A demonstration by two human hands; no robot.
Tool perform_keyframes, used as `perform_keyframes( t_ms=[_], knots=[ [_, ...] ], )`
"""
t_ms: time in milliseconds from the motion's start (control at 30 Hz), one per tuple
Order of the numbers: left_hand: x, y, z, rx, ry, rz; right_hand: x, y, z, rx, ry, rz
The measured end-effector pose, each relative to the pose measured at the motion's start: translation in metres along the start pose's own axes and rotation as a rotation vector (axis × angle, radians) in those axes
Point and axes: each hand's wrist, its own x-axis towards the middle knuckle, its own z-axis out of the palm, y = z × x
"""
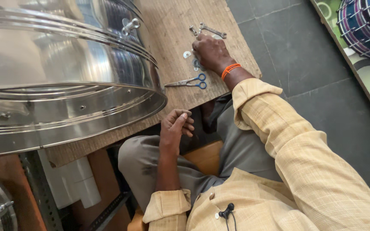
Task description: The person assembles a large metallic drum by inserting bolts and washers into pre-drilled holes along the drum's rim. They use a wrench to tighten the bolts and occasionally use pliers to adjust components. The task involves repetitive insertion and tightening of hardware to secure the drum's structure.
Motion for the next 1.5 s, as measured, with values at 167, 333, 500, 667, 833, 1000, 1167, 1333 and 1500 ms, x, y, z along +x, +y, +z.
perform_keyframes(
  t_ms=[167,333,500,667,833,1000,1167,1333,1500],
  knots=[
    [-0.003,0.005,0.005,0.016,0.031,0.015,-0.001,0.001,-0.017,0.411,0.153,0.184],
    [-0.009,0.017,0.015,0.001,0.077,0.122,-0.035,-0.015,-0.050,0.728,-0.199,0.197],
    [-0.012,0.028,0.029,0.053,0.092,0.191,-0.103,-0.065,-0.045,0.798,-0.393,-0.168],
    [-0.018,0.028,0.023,0.092,0.086,0.189,-0.115,-0.075,-0.048,0.784,-0.441,-0.055],
    [-0.013,0.015,0.013,0.077,0.055,0.124,-0.121,-0.081,-0.056,0.843,-0.276,-0.101],
    [-0.011,0.011,0.005,-0.113,-0.012,0.132,-0.127,-0.093,-0.077,1.081,-0.365,0.004],
    [-0.022,0.024,0.007,-0.326,-0.079,0.123,-0.133,-0.100,-0.100,1.229,-0.479,0.201],
    [-0.024,0.022,0.007,-0.363,-0.099,0.149,-0.135,-0.087,-0.079,1.253,-0.401,0.220],
    [-0.025,0.020,0.008,-0.364,-0.165,0.144,-0.138,-0.083,-0.066,1.309,-0.309,0.152]
  ],
)
